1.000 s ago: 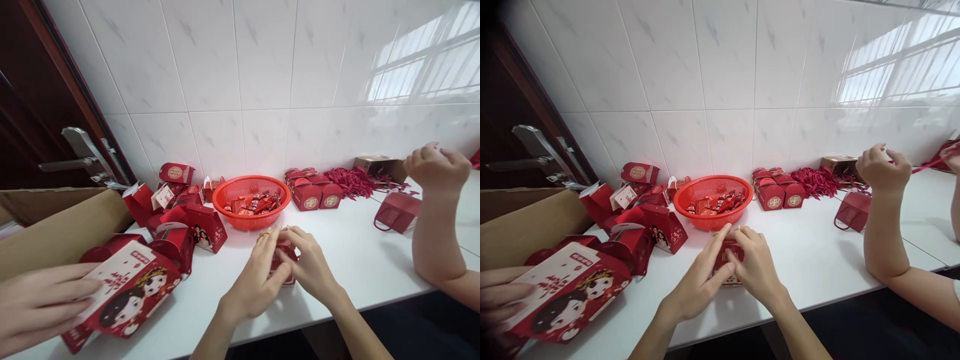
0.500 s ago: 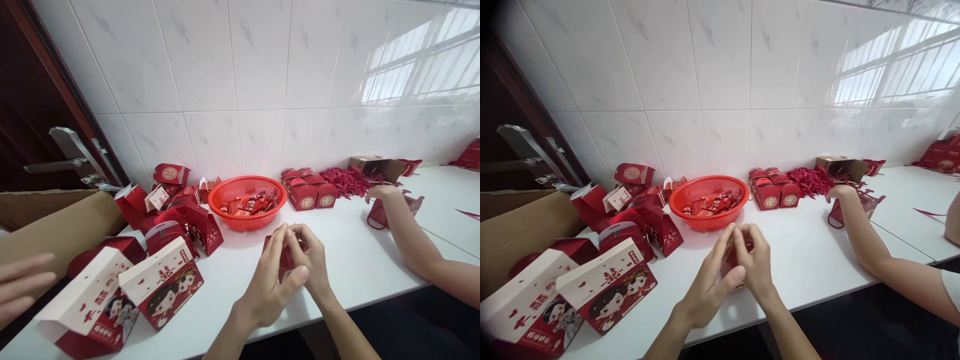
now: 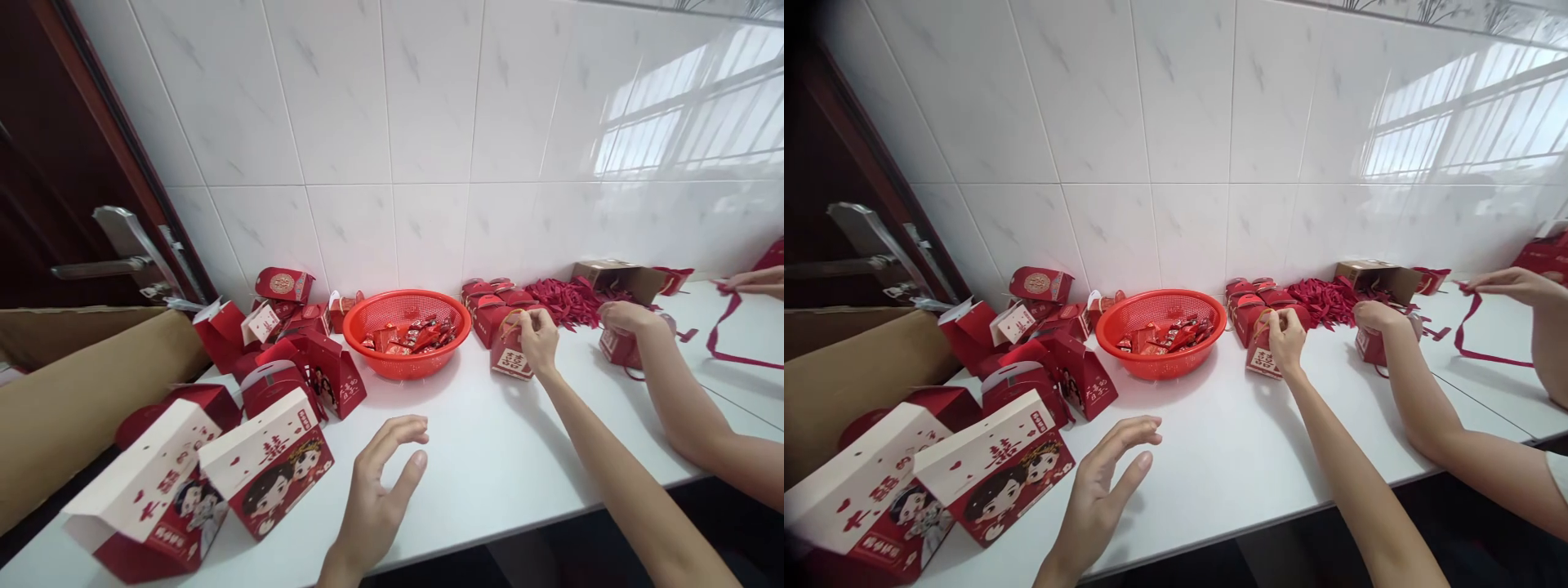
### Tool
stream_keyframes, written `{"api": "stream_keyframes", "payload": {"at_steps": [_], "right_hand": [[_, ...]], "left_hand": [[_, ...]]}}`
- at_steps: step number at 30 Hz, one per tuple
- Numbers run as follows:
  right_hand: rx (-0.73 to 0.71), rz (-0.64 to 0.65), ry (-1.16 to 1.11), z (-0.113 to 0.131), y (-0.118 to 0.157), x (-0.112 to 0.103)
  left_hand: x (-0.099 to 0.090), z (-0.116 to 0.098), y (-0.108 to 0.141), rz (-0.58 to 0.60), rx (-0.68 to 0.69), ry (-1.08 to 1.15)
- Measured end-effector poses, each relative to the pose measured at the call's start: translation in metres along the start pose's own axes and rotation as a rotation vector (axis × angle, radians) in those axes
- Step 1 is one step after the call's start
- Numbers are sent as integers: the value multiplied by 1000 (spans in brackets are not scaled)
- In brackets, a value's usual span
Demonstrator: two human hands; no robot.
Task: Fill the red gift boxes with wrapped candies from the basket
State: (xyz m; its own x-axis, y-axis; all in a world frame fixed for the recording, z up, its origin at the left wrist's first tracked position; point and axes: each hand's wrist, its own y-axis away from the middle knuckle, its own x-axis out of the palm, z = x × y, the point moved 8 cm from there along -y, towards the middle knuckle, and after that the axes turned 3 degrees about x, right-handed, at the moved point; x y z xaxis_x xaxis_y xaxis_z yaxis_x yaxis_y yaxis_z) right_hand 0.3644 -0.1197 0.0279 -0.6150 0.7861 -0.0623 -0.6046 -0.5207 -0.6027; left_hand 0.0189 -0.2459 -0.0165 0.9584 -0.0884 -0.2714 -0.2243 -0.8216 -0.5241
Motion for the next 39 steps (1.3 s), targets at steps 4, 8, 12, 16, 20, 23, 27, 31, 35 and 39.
{"api": "stream_keyframes", "payload": {"at_steps": [4,8,12,16,20,23,27,31,35,39], "right_hand": [[-27,15,39,-14,-13,12],[-97,9,99,-14,-17,17],[-140,22,133,-13,-21,23],[-208,48,181,-14,-28,28],[-284,75,248,-16,-30,31],[-300,88,284,-17,-27,33],[-342,153,418,-15,-20,39],[-335,186,603,-14,-15,38],[-324,148,750,-6,-12,26],[-380,106,652,16,-1,15]], "left_hand": [[-18,-7,5,-51,56,-96],[-37,-13,9,-124,113,-176],[-53,-17,11,-183,167,-256],[-67,-23,14,-213,229,-318],[-78,-31,19,-257,287,-371],[-87,-45,23,-345,362,-427],[-106,-66,27,-542,405,-482],[-123,-75,24,-671,318,-617],[-130,-67,11,-597,232,-838],[-144,-39,4,-522,70,-1016]]}}
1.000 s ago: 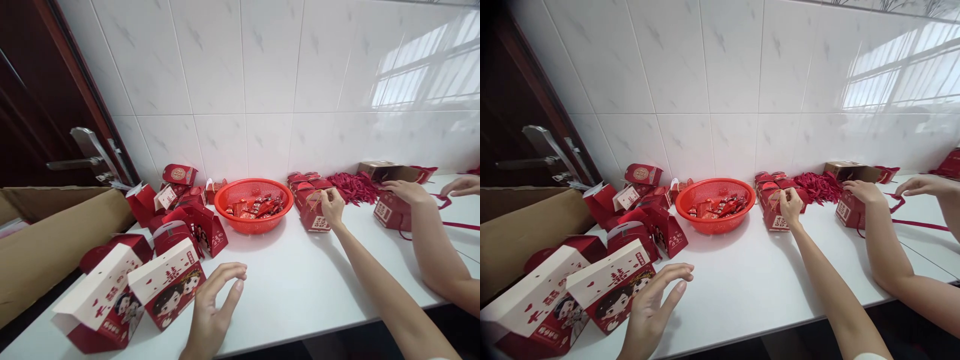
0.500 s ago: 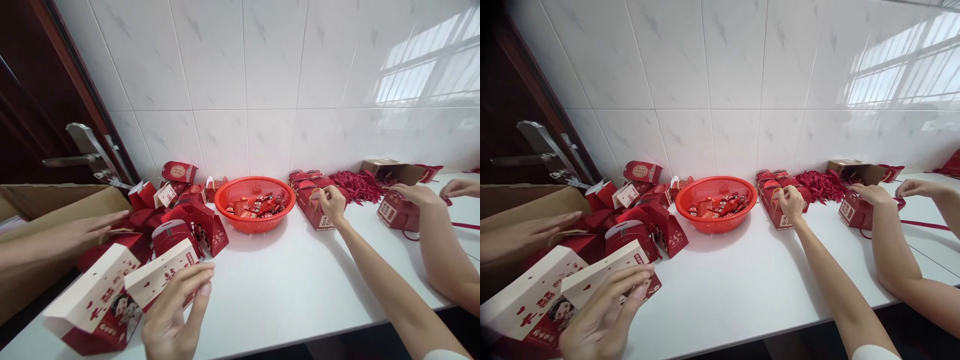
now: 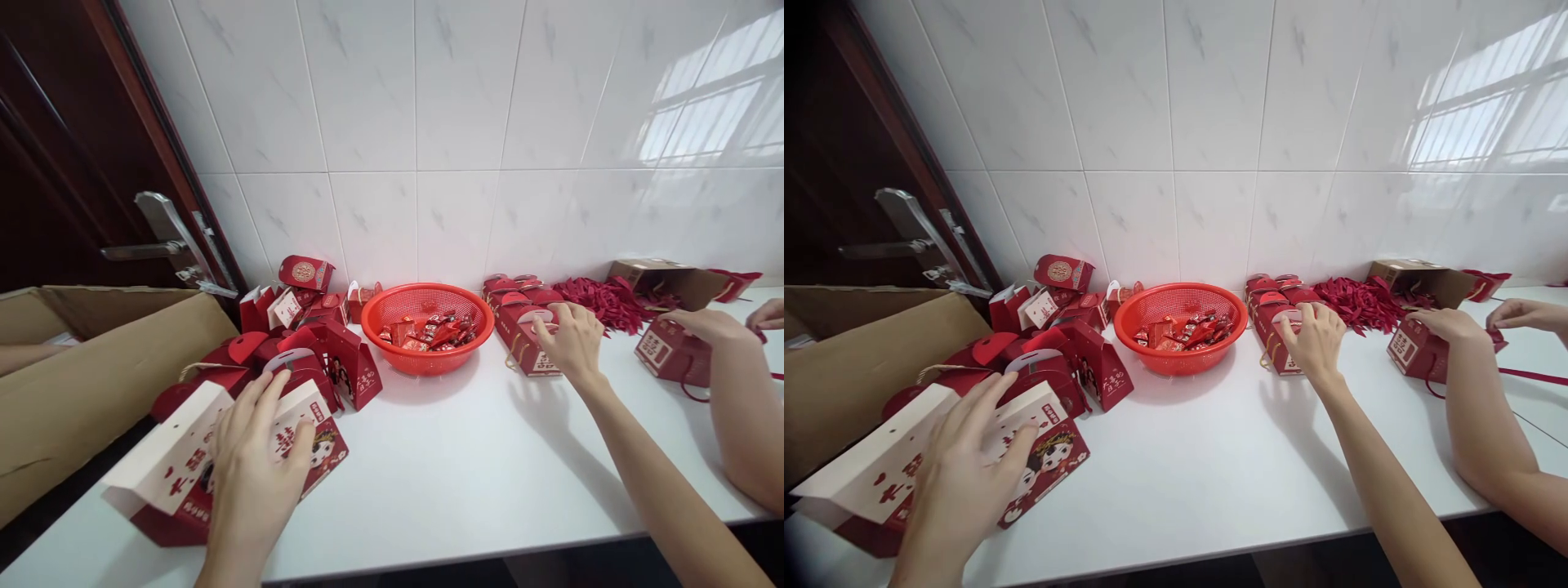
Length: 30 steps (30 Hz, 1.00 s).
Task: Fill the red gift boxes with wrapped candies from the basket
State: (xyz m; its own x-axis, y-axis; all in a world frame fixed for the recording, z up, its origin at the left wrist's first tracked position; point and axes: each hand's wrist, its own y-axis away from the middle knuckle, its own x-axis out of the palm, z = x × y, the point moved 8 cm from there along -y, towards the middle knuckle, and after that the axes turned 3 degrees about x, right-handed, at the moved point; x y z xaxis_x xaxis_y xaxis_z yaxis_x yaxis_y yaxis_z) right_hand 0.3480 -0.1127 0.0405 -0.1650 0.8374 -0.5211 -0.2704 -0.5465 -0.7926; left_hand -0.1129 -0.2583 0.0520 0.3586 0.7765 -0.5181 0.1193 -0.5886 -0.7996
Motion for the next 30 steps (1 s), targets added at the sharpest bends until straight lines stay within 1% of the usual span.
{"api": "stream_keyframes", "payload": {"at_steps": [3,6,8,9,12,15,18,20,21,22,25,26,28,30], "right_hand": [[-81,-4,-186,27,12,-11],[-163,64,-404,65,31,-17],[-204,150,-556,94,46,-20],[-223,216,-638,108,54,-20],[-259,439,-894,151,80,-23],[-222,644,-1081,179,102,-22],[-152,813,-1171,192,118,-18],[-111,917,-1221,195,125,-15],[-95,937,-1239,194,127,-14],[-80,929,-1248,192,126,-14],[-26,853,-1237,181,121,-14],[-1,855,-1241,178,120,-13],[30,933,-1265,176,121,-9],[48,988,-1291,175,122,-7]], "left_hand": [[6,16,1,60,-62,-51],[8,15,-1,128,-38,4],[10,5,-3,179,10,52],[11,-1,-4,190,36,75],[10,-27,-7,147,115,158],[12,-55,-8,111,203,307],[19,-77,-9,152,277,464],[24,-84,-9,191,298,541],[26,-86,-9,198,298,584],[28,-86,-9,195,293,633],[33,-86,-8,161,273,811],[36,-86,-7,159,270,866],[43,-87,-5,178,255,942],[52,-85,-3,228,217,975]]}}
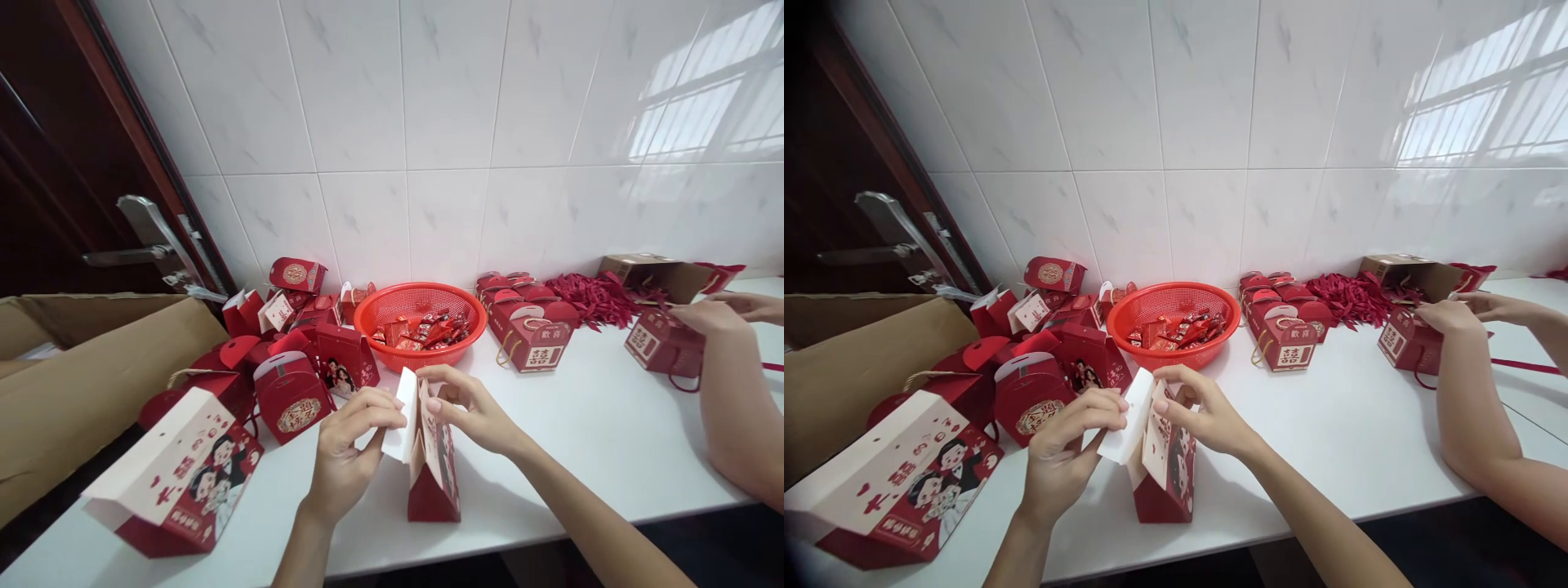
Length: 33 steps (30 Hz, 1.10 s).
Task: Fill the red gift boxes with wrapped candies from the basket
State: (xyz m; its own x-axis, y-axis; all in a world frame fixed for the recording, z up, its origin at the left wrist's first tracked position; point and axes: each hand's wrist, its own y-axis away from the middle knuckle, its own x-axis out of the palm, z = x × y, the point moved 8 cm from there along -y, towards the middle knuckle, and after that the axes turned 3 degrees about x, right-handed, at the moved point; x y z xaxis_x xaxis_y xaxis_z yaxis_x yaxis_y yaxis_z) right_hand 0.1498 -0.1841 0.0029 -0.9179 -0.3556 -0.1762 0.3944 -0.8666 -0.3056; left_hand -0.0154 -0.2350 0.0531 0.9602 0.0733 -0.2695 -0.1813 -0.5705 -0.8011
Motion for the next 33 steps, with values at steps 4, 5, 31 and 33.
{"api": "stream_keyframes", "payload": {"at_steps": [4,5,31,33], "right_hand": [[16,-123,-61,-2,3,-10],[25,-154,-71,-3,5,-12],[155,-131,-119,-11,7,-8],[143,-116,-98,-10,-5,-23]], "left_hand": [[7,13,8,96,-132,108],[8,15,11,118,-156,138],[8,41,5,-41,-285,-126],[9,44,8,-54,-305,-85]]}}
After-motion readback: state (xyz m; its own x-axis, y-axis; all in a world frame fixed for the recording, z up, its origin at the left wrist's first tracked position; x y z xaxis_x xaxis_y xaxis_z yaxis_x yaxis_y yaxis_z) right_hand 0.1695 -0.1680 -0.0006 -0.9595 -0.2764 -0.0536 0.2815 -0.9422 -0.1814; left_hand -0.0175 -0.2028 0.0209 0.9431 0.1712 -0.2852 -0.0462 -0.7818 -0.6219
